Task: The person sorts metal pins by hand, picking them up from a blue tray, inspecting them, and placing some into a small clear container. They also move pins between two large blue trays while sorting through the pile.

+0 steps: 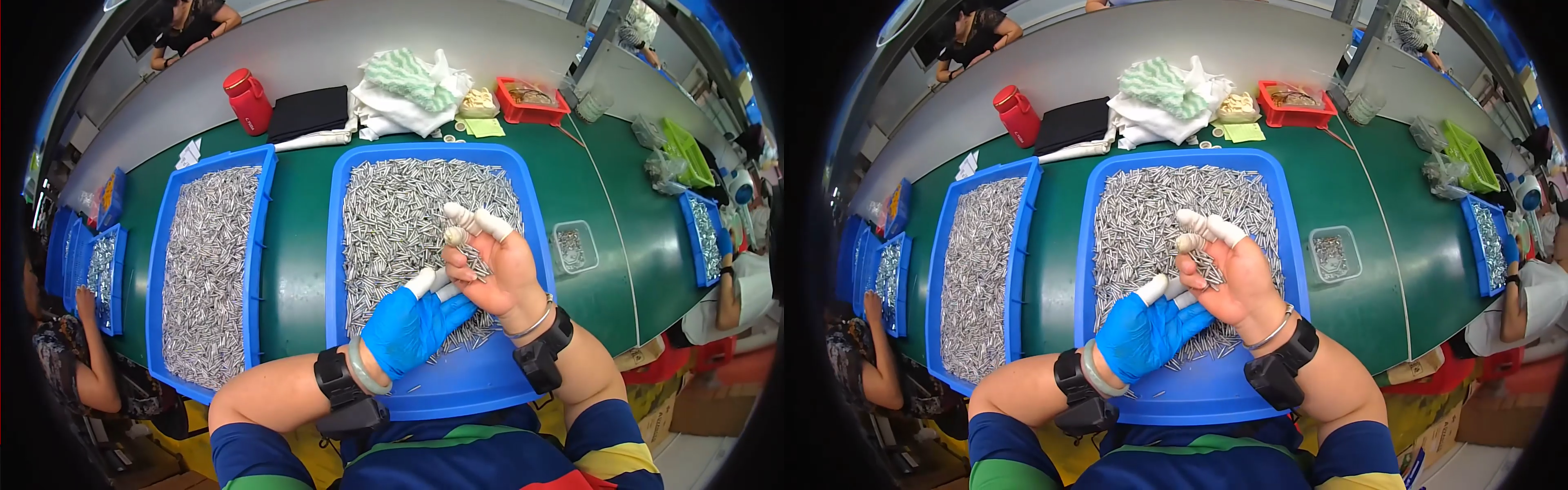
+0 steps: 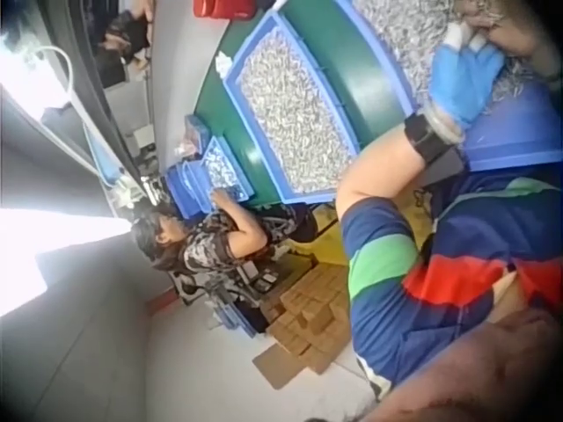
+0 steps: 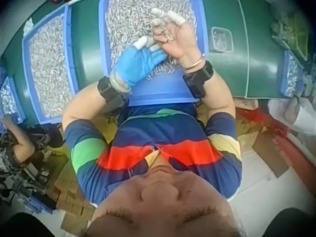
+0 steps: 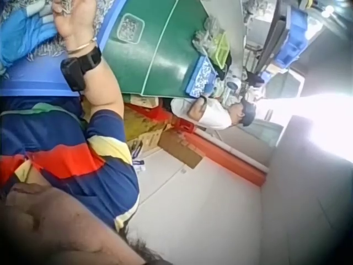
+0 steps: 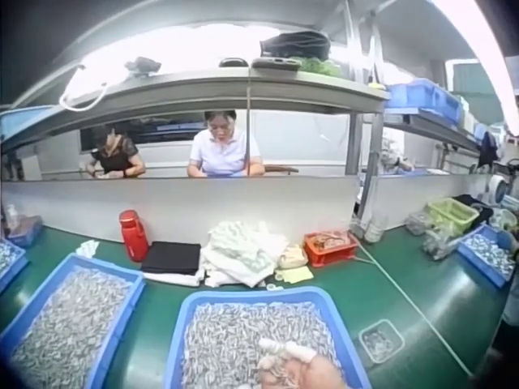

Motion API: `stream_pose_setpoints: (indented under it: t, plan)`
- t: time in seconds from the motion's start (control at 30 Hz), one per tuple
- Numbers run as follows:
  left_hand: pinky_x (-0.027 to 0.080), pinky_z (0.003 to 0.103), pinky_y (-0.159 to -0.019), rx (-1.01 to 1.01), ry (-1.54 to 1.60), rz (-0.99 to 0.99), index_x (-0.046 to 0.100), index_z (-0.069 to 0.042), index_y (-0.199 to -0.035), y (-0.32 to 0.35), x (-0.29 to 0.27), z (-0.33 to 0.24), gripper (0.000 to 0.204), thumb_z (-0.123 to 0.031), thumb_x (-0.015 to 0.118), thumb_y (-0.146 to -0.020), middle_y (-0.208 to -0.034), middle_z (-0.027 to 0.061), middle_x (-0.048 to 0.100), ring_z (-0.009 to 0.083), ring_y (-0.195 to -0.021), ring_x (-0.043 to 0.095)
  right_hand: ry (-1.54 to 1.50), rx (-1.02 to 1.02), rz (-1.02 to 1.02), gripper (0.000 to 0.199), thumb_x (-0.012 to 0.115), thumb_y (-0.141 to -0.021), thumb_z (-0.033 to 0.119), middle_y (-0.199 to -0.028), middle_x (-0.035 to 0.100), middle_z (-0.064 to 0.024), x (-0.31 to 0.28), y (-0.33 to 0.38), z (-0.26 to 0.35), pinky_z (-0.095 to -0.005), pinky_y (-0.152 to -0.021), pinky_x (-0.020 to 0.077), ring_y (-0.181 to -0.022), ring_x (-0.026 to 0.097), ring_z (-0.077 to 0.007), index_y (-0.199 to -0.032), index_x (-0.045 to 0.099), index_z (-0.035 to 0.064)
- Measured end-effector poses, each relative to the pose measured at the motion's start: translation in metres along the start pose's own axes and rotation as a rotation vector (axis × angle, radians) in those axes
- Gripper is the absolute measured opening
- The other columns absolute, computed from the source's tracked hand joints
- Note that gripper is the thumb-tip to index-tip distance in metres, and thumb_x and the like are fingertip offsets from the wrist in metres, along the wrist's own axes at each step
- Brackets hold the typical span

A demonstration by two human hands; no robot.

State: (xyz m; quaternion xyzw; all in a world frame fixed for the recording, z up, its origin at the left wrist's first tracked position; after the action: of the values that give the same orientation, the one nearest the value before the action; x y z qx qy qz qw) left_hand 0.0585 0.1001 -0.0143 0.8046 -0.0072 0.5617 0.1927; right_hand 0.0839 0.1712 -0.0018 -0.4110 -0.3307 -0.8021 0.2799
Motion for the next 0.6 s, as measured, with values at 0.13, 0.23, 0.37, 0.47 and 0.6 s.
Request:
stream_pose_setpoints:
  t: [0.13, 0.23, 0.37, 0.47, 0.6]
  plan:
    - [0.033, 0.039, -0.102, -0.038, 0.076, -0.003, 0.029, 0.008, -0.125, 0.002, -0.003, -0.003, 0.044, -0.024, 0.027, -0.094, -0.126, 0.0214, 0.037, 0.0305, -0.117, 0.04, -0.022, 0.004, 0.019, 0.038, 0.037, -0.089, 0.032, -0.081, 0.055, -0.0067, 0.002, -0.004, -0.002, -0.0275, -0.056, 0.0345, -0.065, 0.043, -0.0172, -0.112, 0.052, 0.005]
    - [0.032, 0.039, -0.102, -0.046, 0.118, 0.011, 0.029, 0.008, -0.125, -0.001, -0.004, -0.004, 0.044, -0.023, 0.027, -0.094, -0.127, 0.0223, 0.036, 0.0312, -0.118, 0.039, -0.023, -0.014, 0.037, 0.039, 0.037, -0.089, 0.033, -0.082, 0.055, -0.0068, 0.006, -0.004, 0.001, -0.0293, -0.058, 0.0361, -0.066, 0.044, -0.0182, -0.113, 0.051, 0.005]
    - [0.032, 0.04, -0.102, -0.052, 0.144, 0.03, 0.03, 0.009, -0.124, -0.003, -0.005, -0.005, 0.044, -0.023, 0.029, -0.094, -0.127, 0.0235, 0.036, 0.0323, -0.118, 0.038, -0.012, -0.036, 0.07, 0.041, 0.037, -0.089, 0.035, -0.082, 0.055, -0.0066, 0.008, -0.004, 0.004, -0.0316, -0.06, 0.0381, -0.068, 0.045, -0.0196, -0.114, 0.051, 0.0051]
    - [0.032, 0.041, -0.102, -0.048, 0.147, 0.027, 0.03, 0.009, -0.124, -0.004, -0.006, -0.006, 0.044, -0.022, 0.03, -0.094, -0.126, 0.0243, 0.036, 0.0329, -0.118, 0.038, 0.008, -0.051, 0.098, 0.042, 0.037, -0.089, 0.036, -0.083, 0.056, -0.0066, 0.01, -0.004, 0.006, -0.0326, -0.062, 0.0389, -0.069, 0.046, -0.0203, -0.115, 0.051, 0.0051]
    - [0.032, 0.042, -0.102, -0.043, 0.154, -0.002, 0.03, 0.009, -0.123, -0.003, -0.009, -0.006, 0.043, -0.021, 0.032, -0.093, -0.124, 0.0252, 0.037, 0.0337, -0.118, 0.038, 0.048, -0.068, 0.128, 0.043, 0.037, -0.089, 0.036, -0.085, 0.057, -0.007, 0.013, -0.002, 0.007, -0.0333, -0.064, 0.0395, -0.071, 0.048, -0.0209, -0.116, 0.05, 0.0049]
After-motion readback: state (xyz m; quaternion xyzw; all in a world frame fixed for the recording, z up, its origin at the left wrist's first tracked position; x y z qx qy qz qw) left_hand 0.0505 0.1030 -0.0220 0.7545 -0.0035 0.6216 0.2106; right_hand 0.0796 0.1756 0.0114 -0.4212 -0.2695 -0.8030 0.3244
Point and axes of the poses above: each hand's wrist, its own y-axis away from the middle knuckle, its own x-axis out of the palm, z = x × y, the point moved 9 cm from there along -y, towards the middle knuckle
